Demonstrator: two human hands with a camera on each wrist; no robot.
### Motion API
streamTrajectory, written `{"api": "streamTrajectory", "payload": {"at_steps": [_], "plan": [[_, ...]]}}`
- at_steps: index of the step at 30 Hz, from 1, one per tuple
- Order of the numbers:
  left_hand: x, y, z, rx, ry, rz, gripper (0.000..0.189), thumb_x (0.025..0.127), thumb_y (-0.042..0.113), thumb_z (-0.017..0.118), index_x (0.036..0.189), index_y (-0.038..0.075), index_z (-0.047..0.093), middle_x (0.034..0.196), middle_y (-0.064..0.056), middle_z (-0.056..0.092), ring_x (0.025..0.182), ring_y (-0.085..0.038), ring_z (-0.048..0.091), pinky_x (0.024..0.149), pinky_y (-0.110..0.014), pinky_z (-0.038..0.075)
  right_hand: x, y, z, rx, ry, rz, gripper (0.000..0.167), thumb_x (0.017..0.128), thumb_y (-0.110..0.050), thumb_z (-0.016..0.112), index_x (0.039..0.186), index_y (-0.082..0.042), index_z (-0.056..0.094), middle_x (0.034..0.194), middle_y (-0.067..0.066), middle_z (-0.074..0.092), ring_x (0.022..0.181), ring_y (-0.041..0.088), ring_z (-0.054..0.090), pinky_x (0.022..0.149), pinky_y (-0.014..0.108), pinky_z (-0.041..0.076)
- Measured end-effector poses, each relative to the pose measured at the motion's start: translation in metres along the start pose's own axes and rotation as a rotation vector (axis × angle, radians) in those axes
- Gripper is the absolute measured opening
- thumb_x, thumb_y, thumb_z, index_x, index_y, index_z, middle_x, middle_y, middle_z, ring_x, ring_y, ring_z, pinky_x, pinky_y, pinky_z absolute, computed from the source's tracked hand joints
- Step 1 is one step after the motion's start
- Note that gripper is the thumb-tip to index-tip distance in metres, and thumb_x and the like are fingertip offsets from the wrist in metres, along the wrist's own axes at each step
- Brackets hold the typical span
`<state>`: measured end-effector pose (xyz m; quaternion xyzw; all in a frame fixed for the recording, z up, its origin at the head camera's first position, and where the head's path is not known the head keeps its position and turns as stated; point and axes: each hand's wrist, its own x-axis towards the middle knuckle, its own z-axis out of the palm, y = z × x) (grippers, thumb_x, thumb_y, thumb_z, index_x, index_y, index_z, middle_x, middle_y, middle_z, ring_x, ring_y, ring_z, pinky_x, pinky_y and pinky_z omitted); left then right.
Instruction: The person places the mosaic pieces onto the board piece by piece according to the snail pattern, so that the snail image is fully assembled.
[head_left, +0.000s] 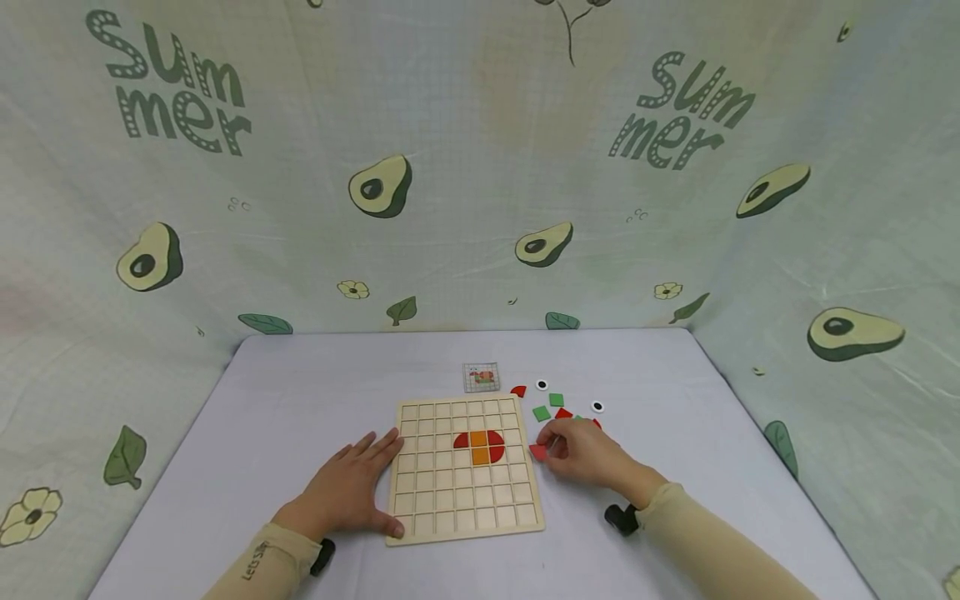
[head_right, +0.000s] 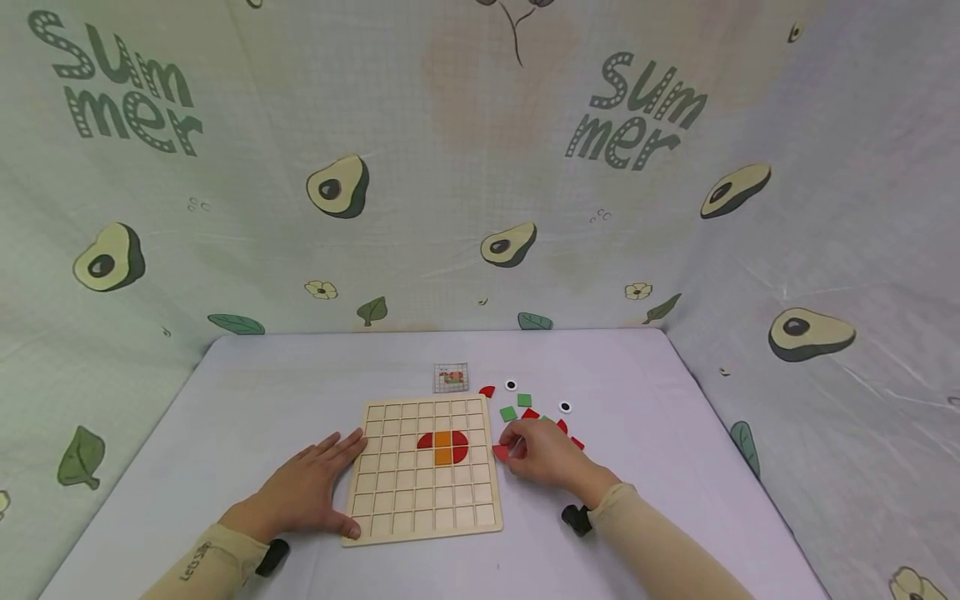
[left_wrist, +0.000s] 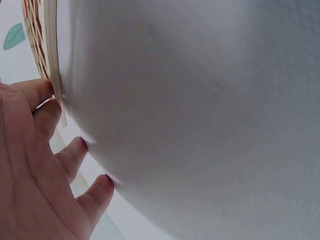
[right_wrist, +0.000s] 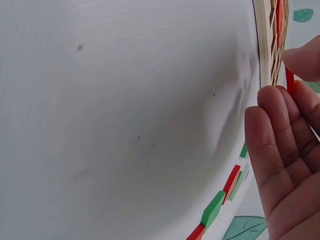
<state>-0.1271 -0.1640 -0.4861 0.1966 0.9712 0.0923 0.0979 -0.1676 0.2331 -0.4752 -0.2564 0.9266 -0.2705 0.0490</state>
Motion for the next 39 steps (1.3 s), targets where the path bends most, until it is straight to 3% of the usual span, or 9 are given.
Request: {"api": "streamTrajectory", "payload": {"at_steps": [16,39], "plan": [[0.0,-0.001,0.001,0.01,0.007,-0.005,0.133,0.049,0.088,0.071,0.155,0.015,0.038,0.162,0.001,0.029,0.146,-0.034,0.027,0.114,-0.057,0.027,0.006,-0.005,0.002,0.046,0.022,-0.047,0.015,0.084,-0.013,0.08,0.095,-0.018,0.07,0.079,-0.014,0.061,0.072,0.006,0.059,0.063,0.022,0.053],[0.001,-0.002,0.002,0.01,0.003,-0.002,0.134,0.049,0.089,0.07,0.155,0.014,0.038,0.162,0.001,0.028,0.146,-0.034,0.026,0.114,-0.057,0.027,0.026,-0.025,0.005,0.06,-0.008,-0.004,0.017,0.085,-0.014,0.08,0.098,-0.018,0.069,0.082,-0.013,0.061,0.075,0.009,0.058,0.065,0.022,0.054]]}}
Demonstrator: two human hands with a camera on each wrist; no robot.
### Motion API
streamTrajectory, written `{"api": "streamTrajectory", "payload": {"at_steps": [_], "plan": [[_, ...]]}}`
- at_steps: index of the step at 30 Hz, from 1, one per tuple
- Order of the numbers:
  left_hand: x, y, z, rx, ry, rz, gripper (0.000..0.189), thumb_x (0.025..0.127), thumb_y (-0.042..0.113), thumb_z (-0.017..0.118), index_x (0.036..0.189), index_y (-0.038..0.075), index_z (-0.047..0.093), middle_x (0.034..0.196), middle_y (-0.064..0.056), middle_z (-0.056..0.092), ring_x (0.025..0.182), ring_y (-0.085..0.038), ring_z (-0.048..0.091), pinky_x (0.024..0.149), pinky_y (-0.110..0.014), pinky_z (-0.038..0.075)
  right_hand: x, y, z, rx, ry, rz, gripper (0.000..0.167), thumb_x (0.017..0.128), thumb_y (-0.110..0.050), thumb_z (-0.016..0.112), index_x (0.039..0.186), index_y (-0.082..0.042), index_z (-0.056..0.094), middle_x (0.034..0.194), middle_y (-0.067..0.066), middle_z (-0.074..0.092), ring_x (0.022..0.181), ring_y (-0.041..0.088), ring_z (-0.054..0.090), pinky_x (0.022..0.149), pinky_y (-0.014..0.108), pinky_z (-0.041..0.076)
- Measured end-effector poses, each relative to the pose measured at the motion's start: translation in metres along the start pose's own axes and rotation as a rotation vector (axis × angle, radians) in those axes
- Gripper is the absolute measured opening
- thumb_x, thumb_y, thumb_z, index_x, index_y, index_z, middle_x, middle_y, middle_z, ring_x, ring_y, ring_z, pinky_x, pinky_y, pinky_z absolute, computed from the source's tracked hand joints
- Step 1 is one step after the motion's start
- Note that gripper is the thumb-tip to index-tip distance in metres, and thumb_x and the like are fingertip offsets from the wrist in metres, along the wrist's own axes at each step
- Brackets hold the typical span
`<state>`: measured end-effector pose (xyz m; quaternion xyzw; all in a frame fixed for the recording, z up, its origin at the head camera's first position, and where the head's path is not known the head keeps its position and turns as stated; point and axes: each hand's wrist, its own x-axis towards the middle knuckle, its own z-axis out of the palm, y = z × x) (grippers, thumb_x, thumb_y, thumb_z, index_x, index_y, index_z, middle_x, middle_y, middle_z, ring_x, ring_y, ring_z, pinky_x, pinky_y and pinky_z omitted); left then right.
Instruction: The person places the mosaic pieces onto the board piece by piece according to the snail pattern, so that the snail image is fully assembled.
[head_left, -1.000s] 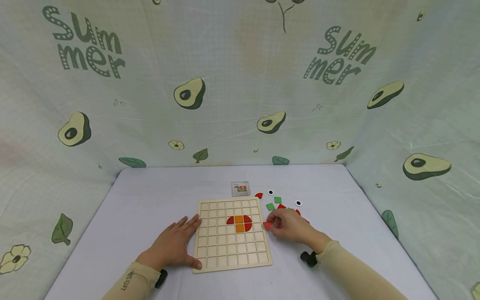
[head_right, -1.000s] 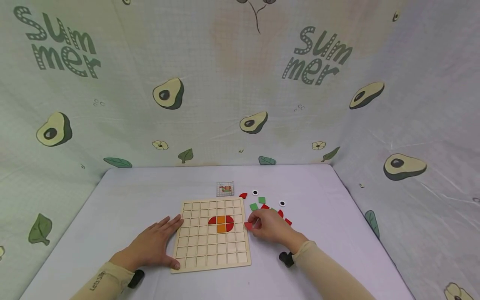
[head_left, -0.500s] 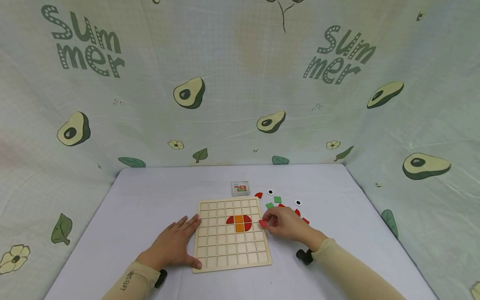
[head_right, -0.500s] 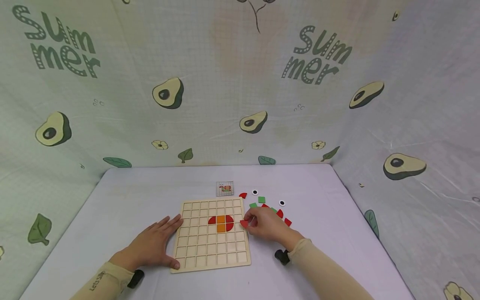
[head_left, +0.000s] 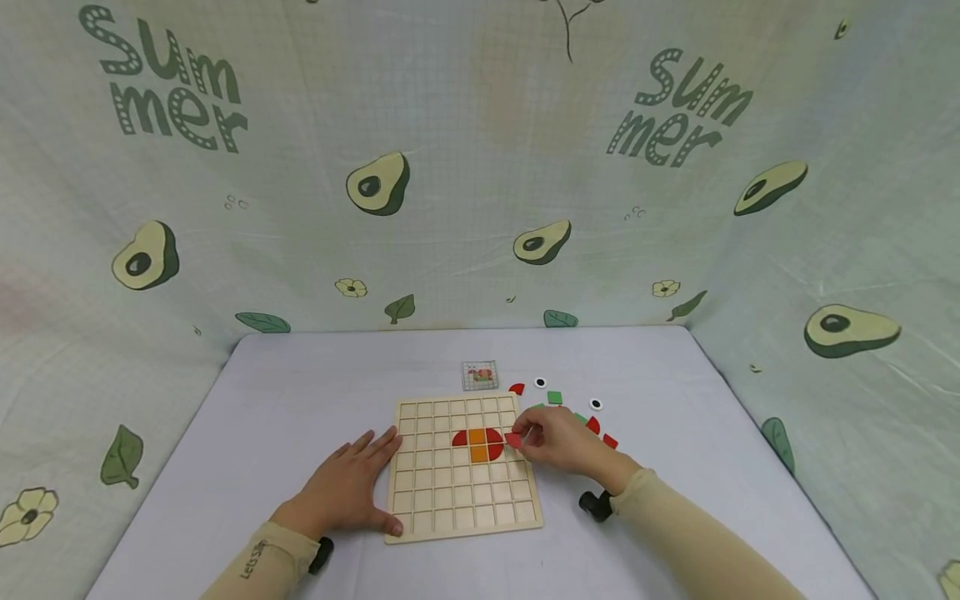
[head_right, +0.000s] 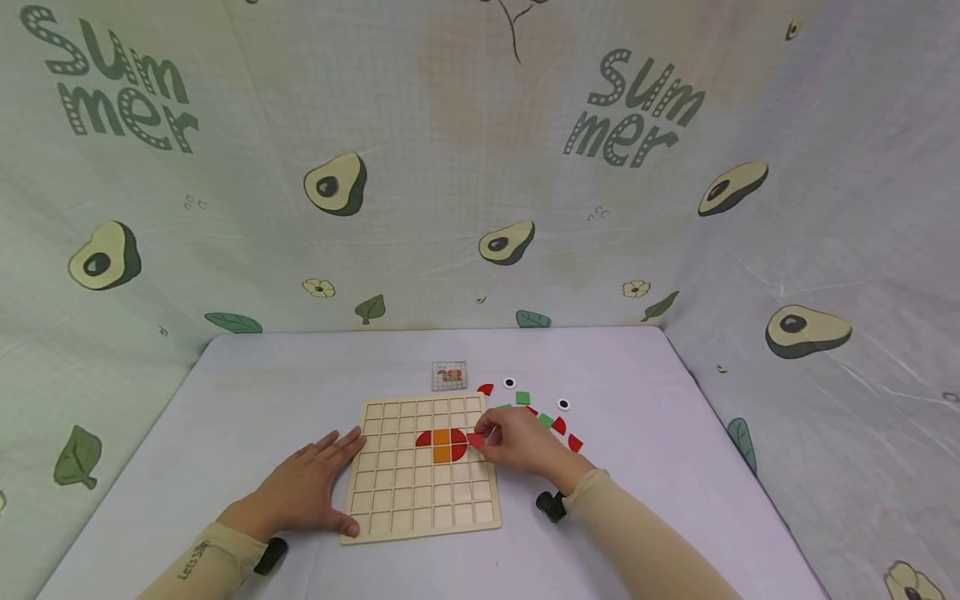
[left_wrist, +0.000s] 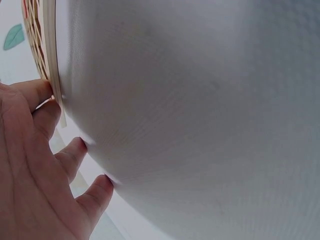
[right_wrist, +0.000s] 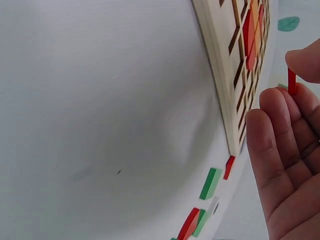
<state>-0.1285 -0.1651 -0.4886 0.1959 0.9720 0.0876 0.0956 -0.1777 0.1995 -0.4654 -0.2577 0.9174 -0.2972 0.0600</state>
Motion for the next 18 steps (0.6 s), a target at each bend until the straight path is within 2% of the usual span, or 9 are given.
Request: {"api": "streamTrajectory", "payload": {"at_steps": [18], "plan": [[0.001,-0.003,0.002,0.003,0.008,0.011,0.134,0.049,0.089,0.069,0.155,0.015,0.038,0.162,0.001,0.028,0.146,-0.035,0.027,0.113,-0.058,0.028,0.012,-0.016,0.007,0.066,-0.04,0.009,0.018,0.086,-0.014,0.079,0.102,-0.012,0.071,0.081,-0.012,0.061,0.074,0.009,0.059,0.066,0.023,0.054]]}}
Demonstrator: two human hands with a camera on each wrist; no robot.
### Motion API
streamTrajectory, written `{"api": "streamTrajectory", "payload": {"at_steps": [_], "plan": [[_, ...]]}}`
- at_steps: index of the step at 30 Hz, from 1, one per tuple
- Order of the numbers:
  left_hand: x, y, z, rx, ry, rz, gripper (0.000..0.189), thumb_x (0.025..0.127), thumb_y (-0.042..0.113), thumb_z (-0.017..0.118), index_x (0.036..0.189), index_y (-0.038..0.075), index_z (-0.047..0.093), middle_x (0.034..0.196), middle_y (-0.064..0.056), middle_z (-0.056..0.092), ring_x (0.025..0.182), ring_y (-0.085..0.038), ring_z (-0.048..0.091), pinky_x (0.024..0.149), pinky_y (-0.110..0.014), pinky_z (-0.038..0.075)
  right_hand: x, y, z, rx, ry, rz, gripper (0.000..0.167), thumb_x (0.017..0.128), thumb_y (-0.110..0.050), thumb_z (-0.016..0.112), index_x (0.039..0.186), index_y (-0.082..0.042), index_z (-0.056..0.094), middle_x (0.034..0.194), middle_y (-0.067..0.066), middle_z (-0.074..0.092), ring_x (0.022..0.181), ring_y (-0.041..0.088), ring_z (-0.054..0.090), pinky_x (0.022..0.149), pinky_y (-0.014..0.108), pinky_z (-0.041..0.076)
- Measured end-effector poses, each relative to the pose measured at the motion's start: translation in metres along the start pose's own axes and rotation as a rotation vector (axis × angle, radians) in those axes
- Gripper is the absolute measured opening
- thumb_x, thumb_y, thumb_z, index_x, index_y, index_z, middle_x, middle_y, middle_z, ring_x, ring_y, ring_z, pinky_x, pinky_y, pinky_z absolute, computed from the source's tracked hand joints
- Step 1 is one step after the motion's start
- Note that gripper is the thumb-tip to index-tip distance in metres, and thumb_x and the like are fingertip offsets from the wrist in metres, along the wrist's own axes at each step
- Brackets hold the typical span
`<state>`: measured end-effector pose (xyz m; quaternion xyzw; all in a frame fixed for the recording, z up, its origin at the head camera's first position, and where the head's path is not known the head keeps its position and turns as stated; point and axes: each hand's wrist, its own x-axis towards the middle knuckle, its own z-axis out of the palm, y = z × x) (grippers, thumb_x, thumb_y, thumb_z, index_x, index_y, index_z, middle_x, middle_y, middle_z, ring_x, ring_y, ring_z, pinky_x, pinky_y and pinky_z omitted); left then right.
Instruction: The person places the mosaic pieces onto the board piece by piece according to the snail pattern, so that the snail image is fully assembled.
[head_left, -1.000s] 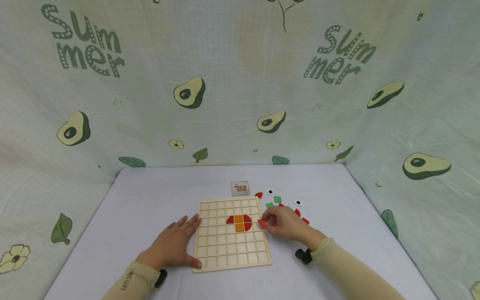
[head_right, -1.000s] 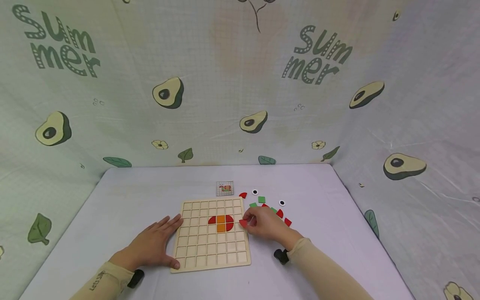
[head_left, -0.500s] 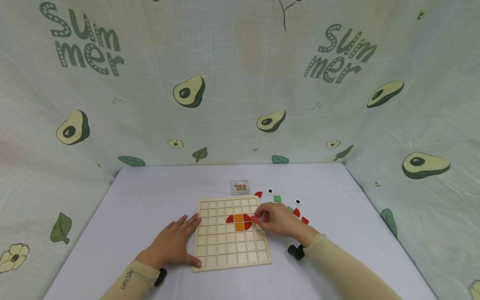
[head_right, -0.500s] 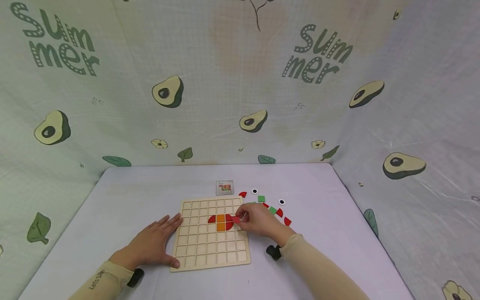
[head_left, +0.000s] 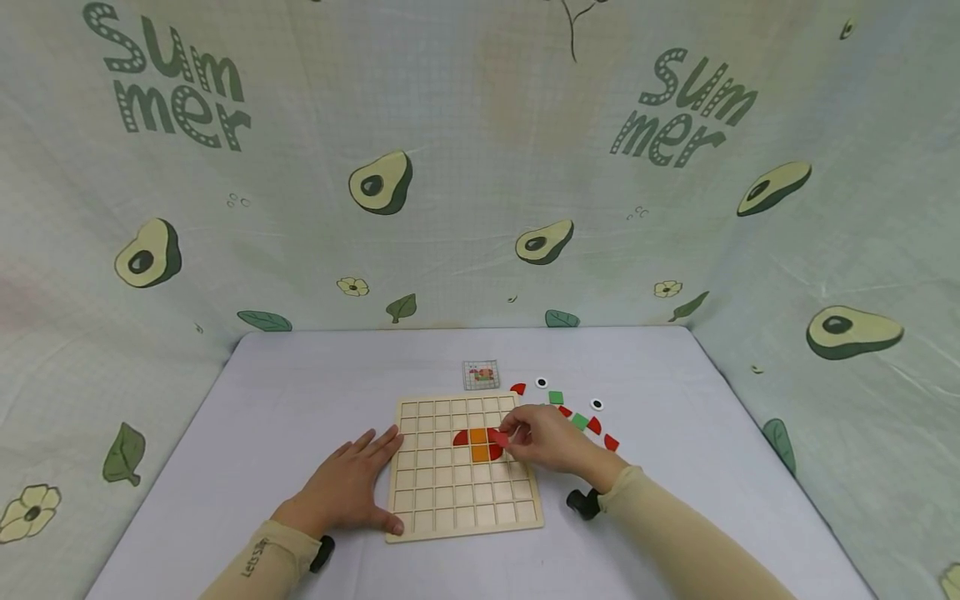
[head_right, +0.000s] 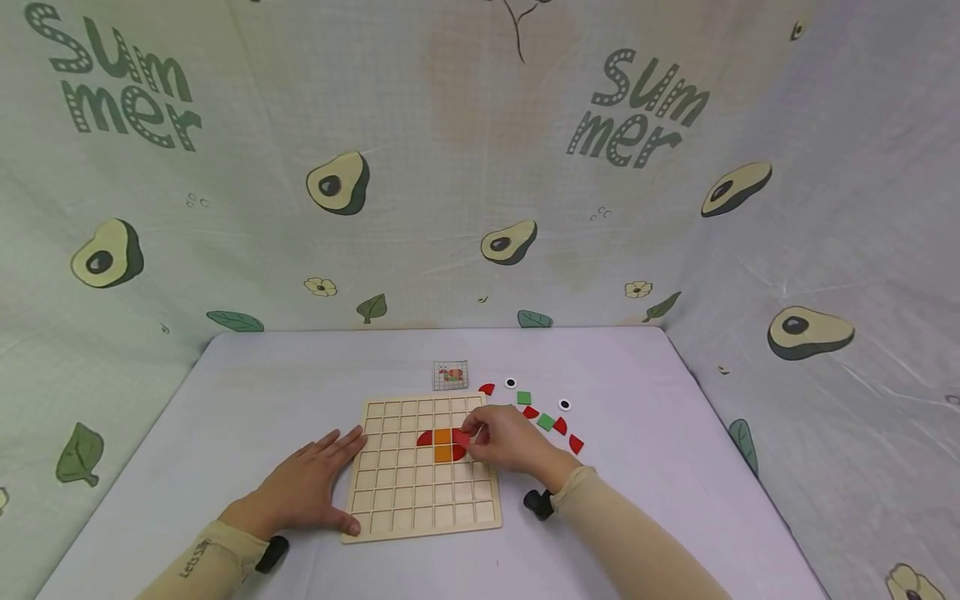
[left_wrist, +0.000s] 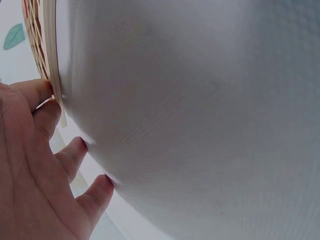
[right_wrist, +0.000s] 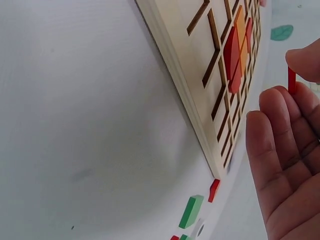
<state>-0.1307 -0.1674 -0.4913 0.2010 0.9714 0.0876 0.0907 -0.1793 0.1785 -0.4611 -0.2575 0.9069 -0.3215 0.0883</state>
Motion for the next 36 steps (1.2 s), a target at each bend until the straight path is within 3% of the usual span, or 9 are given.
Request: {"api": "streamTrajectory", "payload": {"at_steps": [14,25,36], "plan": [[-0.001,0.002,-0.002,0.0,-0.004,0.0,0.133,0.049,0.088,0.07,0.155,0.014,0.038,0.162,0.0,0.028,0.146,-0.035,0.026,0.113,-0.058,0.028,0.01,-0.003,0.007,-0.024,-0.008,-0.063,0.014,0.087,-0.015,0.078,0.097,-0.017,0.07,0.078,-0.013,0.06,0.072,0.008,0.057,0.064,0.024,0.053],[-0.002,0.0,0.001,-0.001,0.011,0.015,0.134,0.049,0.09,0.069,0.155,0.013,0.038,0.162,-0.001,0.029,0.145,-0.036,0.027,0.113,-0.059,0.029,0.025,-0.012,0.022,-0.13,0.0,-0.096,0.014,0.085,-0.02,0.078,0.096,-0.018,0.071,0.076,-0.013,0.06,0.07,0.005,0.054,0.063,0.021,0.05],[-0.003,0.001,0.0,0.007,0.018,0.018,0.133,0.05,0.09,0.068,0.155,0.014,0.038,0.161,0.0,0.03,0.146,-0.035,0.027,0.113,-0.058,0.029,0.029,-0.026,0.035,-0.227,-0.004,-0.083,0.012,0.088,-0.028,0.073,0.099,-0.023,0.072,0.088,-0.017,0.063,0.078,0.003,0.055,0.071,0.023,0.049]]}}
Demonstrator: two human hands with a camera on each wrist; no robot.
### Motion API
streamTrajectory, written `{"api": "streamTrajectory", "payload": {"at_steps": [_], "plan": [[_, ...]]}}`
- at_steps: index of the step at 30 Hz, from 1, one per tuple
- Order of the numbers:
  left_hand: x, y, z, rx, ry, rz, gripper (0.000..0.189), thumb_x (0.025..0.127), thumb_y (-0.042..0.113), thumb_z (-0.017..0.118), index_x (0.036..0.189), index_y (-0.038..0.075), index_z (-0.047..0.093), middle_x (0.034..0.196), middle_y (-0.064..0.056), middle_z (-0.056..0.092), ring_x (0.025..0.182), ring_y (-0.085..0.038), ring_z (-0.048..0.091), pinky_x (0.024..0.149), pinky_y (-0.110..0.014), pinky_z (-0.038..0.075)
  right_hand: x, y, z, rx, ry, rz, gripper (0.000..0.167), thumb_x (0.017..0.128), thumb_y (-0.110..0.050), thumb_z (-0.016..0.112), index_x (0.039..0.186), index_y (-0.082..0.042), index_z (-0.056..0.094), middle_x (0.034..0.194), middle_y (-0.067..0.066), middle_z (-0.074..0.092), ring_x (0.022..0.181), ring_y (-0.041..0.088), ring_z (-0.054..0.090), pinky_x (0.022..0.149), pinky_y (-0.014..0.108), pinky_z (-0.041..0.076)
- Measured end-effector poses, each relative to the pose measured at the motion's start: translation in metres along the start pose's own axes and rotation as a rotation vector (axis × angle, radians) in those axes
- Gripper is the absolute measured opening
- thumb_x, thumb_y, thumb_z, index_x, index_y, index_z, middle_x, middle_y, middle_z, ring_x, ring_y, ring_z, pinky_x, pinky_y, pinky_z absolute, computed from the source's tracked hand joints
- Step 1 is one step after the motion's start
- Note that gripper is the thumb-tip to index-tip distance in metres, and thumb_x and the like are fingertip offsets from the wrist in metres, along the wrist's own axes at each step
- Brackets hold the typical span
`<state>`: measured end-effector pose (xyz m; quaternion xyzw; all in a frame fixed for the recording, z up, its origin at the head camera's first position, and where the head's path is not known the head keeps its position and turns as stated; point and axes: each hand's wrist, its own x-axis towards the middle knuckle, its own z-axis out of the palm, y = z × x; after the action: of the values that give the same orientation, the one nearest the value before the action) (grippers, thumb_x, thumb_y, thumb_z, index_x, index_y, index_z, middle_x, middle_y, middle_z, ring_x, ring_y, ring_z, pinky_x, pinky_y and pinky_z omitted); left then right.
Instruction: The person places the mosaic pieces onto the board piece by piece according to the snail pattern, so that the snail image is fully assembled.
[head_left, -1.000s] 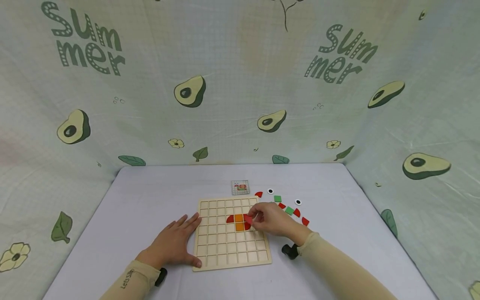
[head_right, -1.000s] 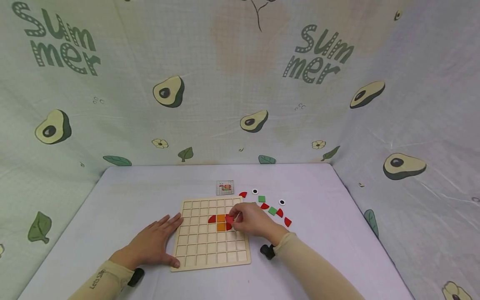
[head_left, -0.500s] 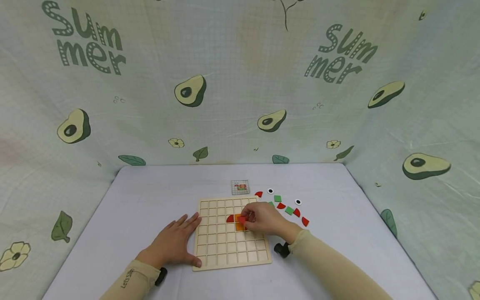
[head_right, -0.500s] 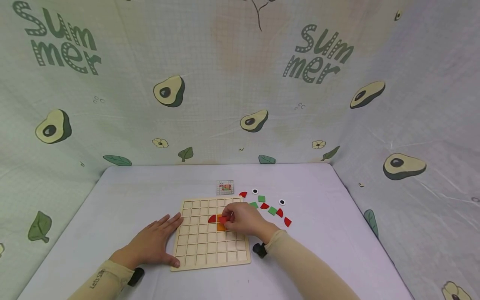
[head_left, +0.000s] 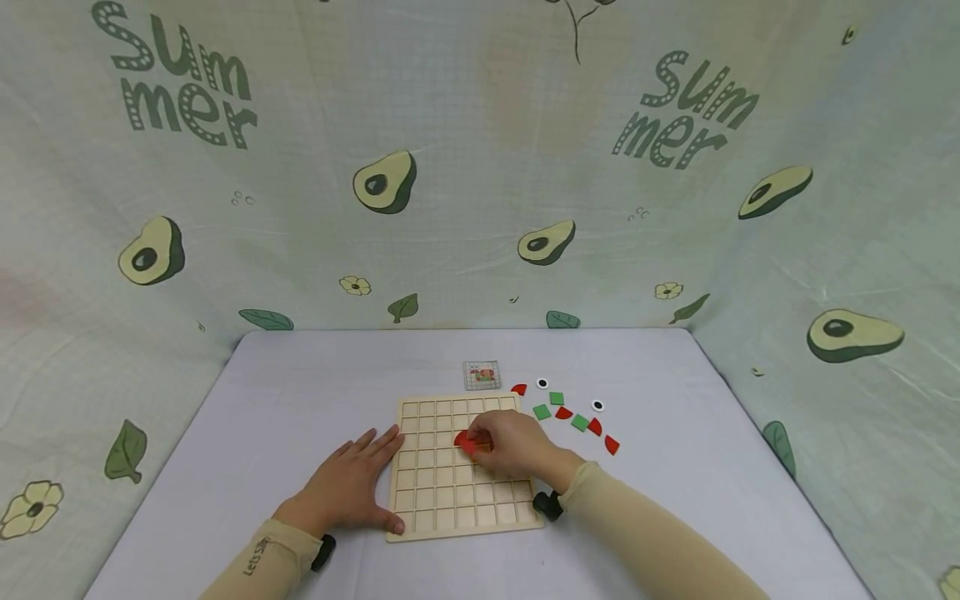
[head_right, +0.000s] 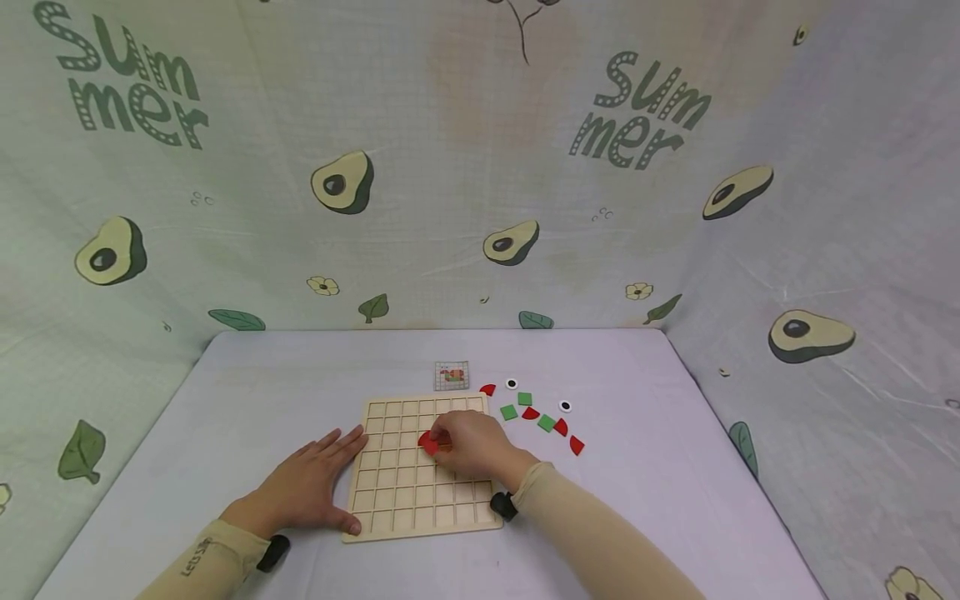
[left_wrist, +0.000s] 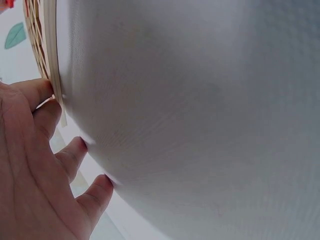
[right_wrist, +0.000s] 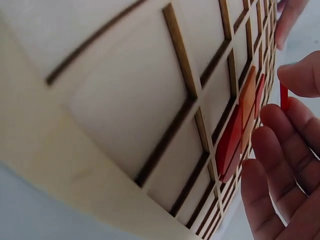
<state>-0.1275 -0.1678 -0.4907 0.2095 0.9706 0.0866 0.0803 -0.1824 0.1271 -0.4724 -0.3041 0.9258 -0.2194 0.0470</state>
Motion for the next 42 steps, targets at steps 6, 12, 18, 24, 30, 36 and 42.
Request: {"api": "streamTrajectory", "payload": {"at_steps": [6,12,18,24,30,36,42], "plan": [[0.0,0.001,-0.002,-0.008,0.006,0.006,0.131,0.051,0.087,0.071,0.154,0.013,0.039,0.161,-0.001,0.03,0.145,-0.036,0.028,0.113,-0.059,0.029,0.0,-0.002,0.003,-0.043,-0.024,-0.024,0.016,0.084,-0.026,0.076,0.099,-0.022,0.074,0.098,-0.016,0.061,0.084,0.004,0.055,0.072,0.023,0.05],[0.0,0.001,-0.002,-0.005,0.002,0.005,0.131,0.051,0.086,0.071,0.155,0.013,0.039,0.161,-0.001,0.03,0.145,-0.036,0.027,0.113,-0.059,0.028,0.001,-0.002,0.006,-0.071,-0.03,-0.049,0.017,0.082,-0.024,0.076,0.099,-0.021,0.075,0.102,-0.013,0.06,0.089,0.006,0.054,0.072,0.022,0.049],[-0.001,0.002,-0.003,-0.006,-0.008,-0.004,0.132,0.051,0.087,0.07,0.155,0.013,0.038,0.161,-0.001,0.03,0.146,-0.036,0.027,0.113,-0.058,0.028,0.003,0.001,0.011,-0.093,-0.025,-0.046,0.017,0.084,-0.028,0.077,0.099,-0.021,0.074,0.101,-0.012,0.059,0.088,0.006,0.052,0.071,0.021,0.049],[0.0,0.003,-0.005,-0.004,-0.008,-0.008,0.132,0.051,0.087,0.07,0.155,0.013,0.038,0.161,-0.001,0.03,0.146,-0.036,0.027,0.114,-0.058,0.027,0.003,0.001,0.01,-0.079,-0.022,-0.044,0.016,0.084,-0.029,0.078,0.098,-0.02,0.074,0.102,-0.011,0.058,0.086,0.006,0.052,0.07,0.021,0.049],[0.0,0.003,-0.005,-0.004,-0.01,-0.008,0.132,0.051,0.087,0.071,0.155,0.013,0.038,0.161,-0.001,0.03,0.146,-0.036,0.027,0.114,-0.058,0.028,0.002,0.0,0.01,-0.076,-0.022,-0.04,0.017,0.085,-0.03,0.077,0.099,-0.021,0.074,0.103,-0.011,0.058,0.085,0.006,0.052,0.069,0.02,0.048],[0.0,0.002,-0.003,0.002,-0.012,-0.012,0.132,0.051,0.088,0.07,0.155,0.013,0.038,0.162,-0.001,0.029,0.146,-0.036,0.027,0.113,-0.058,0.028,0.002,0.001,0.012,-0.078,-0.012,-0.051,0.017,0.086,-0.032,0.077,0.099,-0.021,0.075,0.103,-0.011,0.058,0.084,0.005,0.052,0.068,0.019,0.047],[0.001,0.003,-0.003,-0.001,-0.018,-0.018,0.132,0.05,0.088,0.07,0.155,0.014,0.038,0.162,0.0,0.029,0.146,-0.035,0.026,0.114,-0.058,0.027,0.003,0.001,0.013,-0.081,-0.021,-0.031,0.015,0.087,-0.029,0.075,0.1,-0.022,0.075,0.103,-0.012,0.059,0.085,0.005,0.052,0.069,0.021,0.048]]}}
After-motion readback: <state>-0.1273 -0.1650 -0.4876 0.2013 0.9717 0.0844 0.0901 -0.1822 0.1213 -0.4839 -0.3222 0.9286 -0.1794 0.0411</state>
